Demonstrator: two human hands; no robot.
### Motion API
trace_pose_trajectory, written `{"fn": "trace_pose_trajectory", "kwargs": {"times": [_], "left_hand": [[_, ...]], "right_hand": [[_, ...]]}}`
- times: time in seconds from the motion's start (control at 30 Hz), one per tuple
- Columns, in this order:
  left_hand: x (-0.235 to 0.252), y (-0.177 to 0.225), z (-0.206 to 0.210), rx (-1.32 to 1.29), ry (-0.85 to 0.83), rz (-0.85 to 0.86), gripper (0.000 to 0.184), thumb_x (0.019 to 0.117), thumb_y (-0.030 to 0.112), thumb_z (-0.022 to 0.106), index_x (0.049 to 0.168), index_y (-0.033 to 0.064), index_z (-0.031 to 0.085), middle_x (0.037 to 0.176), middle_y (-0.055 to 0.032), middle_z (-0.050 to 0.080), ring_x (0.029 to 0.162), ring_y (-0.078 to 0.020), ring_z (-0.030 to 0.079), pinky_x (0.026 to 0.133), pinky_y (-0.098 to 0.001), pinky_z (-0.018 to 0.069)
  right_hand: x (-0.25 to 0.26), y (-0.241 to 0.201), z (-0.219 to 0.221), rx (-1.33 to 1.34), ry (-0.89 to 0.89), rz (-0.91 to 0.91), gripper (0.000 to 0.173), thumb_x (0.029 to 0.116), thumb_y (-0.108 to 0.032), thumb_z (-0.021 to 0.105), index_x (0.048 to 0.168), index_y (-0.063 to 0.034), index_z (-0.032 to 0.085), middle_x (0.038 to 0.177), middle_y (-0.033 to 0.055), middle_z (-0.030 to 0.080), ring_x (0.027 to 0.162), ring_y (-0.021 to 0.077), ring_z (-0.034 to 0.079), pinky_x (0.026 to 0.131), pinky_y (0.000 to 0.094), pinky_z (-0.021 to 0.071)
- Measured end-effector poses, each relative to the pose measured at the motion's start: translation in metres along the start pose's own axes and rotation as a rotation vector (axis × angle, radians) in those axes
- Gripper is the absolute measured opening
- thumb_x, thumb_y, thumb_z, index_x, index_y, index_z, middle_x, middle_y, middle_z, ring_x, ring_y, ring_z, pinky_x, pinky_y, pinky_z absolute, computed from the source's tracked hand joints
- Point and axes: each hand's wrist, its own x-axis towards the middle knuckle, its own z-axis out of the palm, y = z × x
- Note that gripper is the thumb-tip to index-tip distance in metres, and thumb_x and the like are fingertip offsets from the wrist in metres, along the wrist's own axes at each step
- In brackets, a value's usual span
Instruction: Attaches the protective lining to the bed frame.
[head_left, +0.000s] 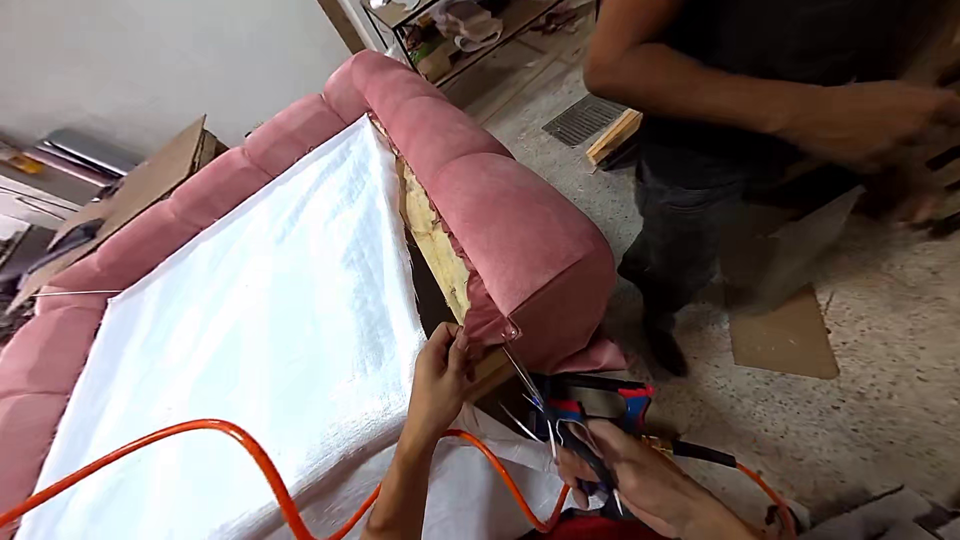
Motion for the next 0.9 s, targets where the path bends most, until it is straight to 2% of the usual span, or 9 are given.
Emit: {"fn": "trace_pose_trajectory", "kwargs": {"times": [0.1, 0.23, 0.3, 0.5, 0.6, 0.67, 0.73, 0.83, 0.9], "left_hand": [[0.000, -0.006, 0.000, -0.004, -0.027, 0.067, 0.023, 0.1062, 0.024, 0.049, 0.102, 0.0059, 0.063, 0.075, -0.0073, 0.064, 0.058, -0.0177, 0.060, 0.054, -0.0306, 0.0536], [0.002, -0.009, -0.002, -0.067, -0.078, 0.074, 0.027, 0.1056, 0.030, 0.053, 0.098, 0.0060, 0.063, 0.072, -0.0045, 0.062, 0.056, -0.0130, 0.056, 0.051, -0.0270, 0.0499], [0.003, -0.013, -0.001, -0.072, -0.113, 0.084, 0.031, 0.1054, 0.037, 0.054, 0.097, 0.0081, 0.062, 0.070, -0.0009, 0.058, 0.055, -0.0095, 0.053, 0.050, -0.0246, 0.0467], [0.006, -0.018, -0.004, -0.082, -0.179, 0.107, 0.032, 0.1077, 0.036, 0.050, 0.100, 0.0078, 0.062, 0.072, 0.0005, 0.058, 0.056, -0.0085, 0.052, 0.050, -0.0249, 0.0465], [0.007, -0.021, -0.006, -0.054, -0.210, 0.142, 0.036, 0.1082, 0.041, 0.048, 0.100, 0.0089, 0.062, 0.073, 0.0014, 0.056, 0.057, -0.0076, 0.052, 0.051, -0.0249, 0.0468], [0.008, -0.022, -0.008, 0.018, -0.227, 0.176, 0.043, 0.1080, 0.048, 0.044, 0.101, 0.0096, 0.062, 0.074, 0.0023, 0.058, 0.060, -0.0070, 0.054, 0.054, -0.0256, 0.0492], [0.008, -0.024, -0.010, 0.037, -0.219, 0.178, 0.044, 0.1081, 0.049, 0.042, 0.101, 0.0096, 0.062, 0.075, 0.0023, 0.058, 0.060, -0.0072, 0.055, 0.055, -0.0263, 0.0504], [0.010, -0.026, -0.012, 0.011, -0.208, 0.182, 0.045, 0.1078, 0.050, 0.043, 0.100, 0.0105, 0.062, 0.074, 0.0029, 0.058, 0.059, -0.0063, 0.054, 0.053, -0.0252, 0.0496], [0.009, -0.028, -0.011, 0.011, -0.223, 0.204, 0.045, 0.1080, 0.050, 0.042, 0.099, 0.0115, 0.062, 0.074, 0.0035, 0.056, 0.059, -0.0059, 0.053, 0.054, -0.0253, 0.0487]], "right_hand": [[0.021, -0.013, 0.006, 0.038, 0.024, -0.030, 0.040, 0.0975, -0.049, 0.065, 0.101, -0.0088, 0.064, 0.086, 0.0045, 0.063, 0.071, 0.0157, 0.063, 0.067, 0.0335, 0.0579], [0.032, -0.006, 0.022, 0.004, 0.249, -0.049, 0.043, 0.0911, -0.049, 0.074, 0.094, -0.0064, 0.065, 0.070, 0.0055, 0.063, 0.058, 0.0185, 0.062, 0.058, 0.0370, 0.0569], [0.037, -0.007, 0.030, 0.009, 0.295, -0.056, 0.047, 0.0898, -0.052, 0.075, 0.091, -0.0056, 0.065, 0.066, 0.0070, 0.062, 0.054, 0.0200, 0.062, 0.054, 0.0376, 0.0568], [0.029, -0.016, 0.035, 0.085, 0.358, -0.015, 0.043, 0.0855, -0.048, 0.081, 0.088, -0.0082, 0.066, 0.059, 0.0021, 0.054, 0.043, 0.0118, 0.050, 0.040, 0.0284, 0.0449], [0.040, -0.018, 0.025, 0.074, 0.292, -0.035, 0.044, 0.0851, -0.048, 0.082, 0.091, -0.0089, 0.063, 0.065, 0.0015, 0.058, 0.049, 0.0121, 0.055, 0.046, 0.0296, 0.0507], [0.053, -0.025, 0.016, 0.084, 0.216, -0.066, 0.041, 0.0894, -0.048, 0.077, 0.099, -0.0105, 0.063, 0.077, -0.0007, 0.059, 0.059, 0.0099, 0.053, 0.055, 0.0279, 0.0485], [0.054, -0.026, 0.018, 0.119, 0.186, -0.072, 0.038, 0.0914, -0.046, 0.076, 0.098, -0.0115, 0.062, 0.078, -0.0011, 0.059, 0.057, 0.0077, 0.052, 0.051, 0.0252, 0.0469], [0.042, -0.026, 0.026, 0.155, 0.218, -0.039, 0.039, 0.0887, -0.048, 0.078, 0.088, -0.0118, 0.063, 0.070, -0.0010, 0.057, 0.046, 0.0067, 0.050, 0.041, 0.0240, 0.0460], [0.046, -0.027, 0.025, 0.110, 0.231, -0.064, 0.041, 0.0891, -0.049, 0.078, 0.088, -0.0105, 0.064, 0.071, 0.0009, 0.059, 0.050, 0.0107, 0.055, 0.046, 0.0302, 0.0536]]}}
